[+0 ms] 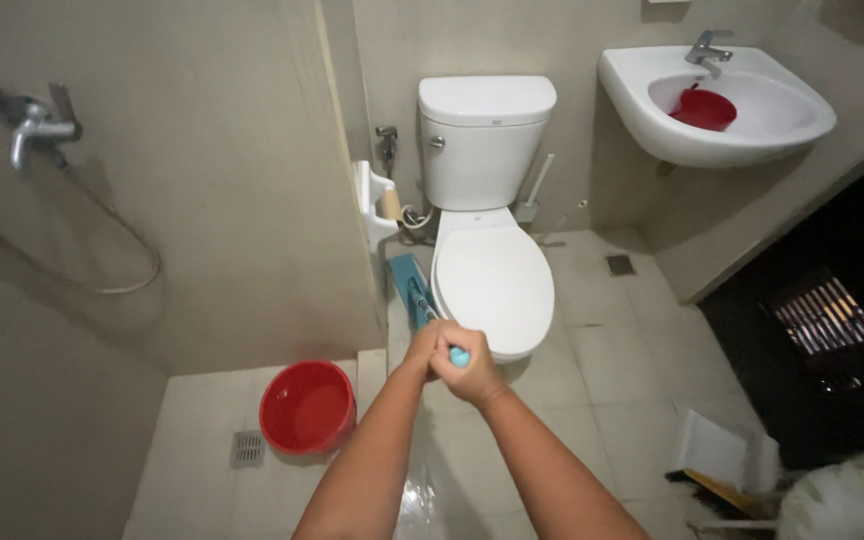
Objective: The person mops the tiled bathroom floor using a blue flat mop. They move the mop back and forth across the floor, cleaning around a red bucket, a small step stool, a toilet, and a sink. The person also rinses the mop head under the shower faucet before continuing to mop.
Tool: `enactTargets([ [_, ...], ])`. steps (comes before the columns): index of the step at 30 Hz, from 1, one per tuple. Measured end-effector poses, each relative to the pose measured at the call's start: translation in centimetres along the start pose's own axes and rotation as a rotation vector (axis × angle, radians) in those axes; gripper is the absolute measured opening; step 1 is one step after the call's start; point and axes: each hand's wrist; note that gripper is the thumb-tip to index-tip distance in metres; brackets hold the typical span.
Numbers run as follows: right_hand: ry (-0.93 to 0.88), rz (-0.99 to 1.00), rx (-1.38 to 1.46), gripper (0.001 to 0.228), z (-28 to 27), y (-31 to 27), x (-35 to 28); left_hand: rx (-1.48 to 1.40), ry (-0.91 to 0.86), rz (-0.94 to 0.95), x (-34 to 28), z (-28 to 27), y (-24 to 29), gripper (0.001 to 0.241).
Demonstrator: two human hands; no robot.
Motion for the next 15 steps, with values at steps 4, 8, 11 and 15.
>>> enactTargets([
  [4,0.029,0.043,0.026,0.017,-2.3,-2.5,-3.2,-0.548,-0.077,-0.194,-1.3,4.2,0.3,0.023],
  [8,0.031,0.092,0.051,0.020,-5.6,-8.0,-7.3,-0.013,0.011,0.029,-8.1,1.8,10.4,0.030],
  [11,0.016,0.117,0.059,0.019,-8.1,-11.9,-11.1,0.016,-0.049,-0.073,-13.1,1.7,16.3,0.031],
  [15,-0.050,0.104,0.026,0.022,-12.1,-16.5,-16.7,0.117,-0.088,-0.094,-19.3,2.3,24.4,0.027],
])
Point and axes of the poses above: each hand's wrist, its own x-axis towards the middle knuckle, its own z-axis out of the palm, y = z × x
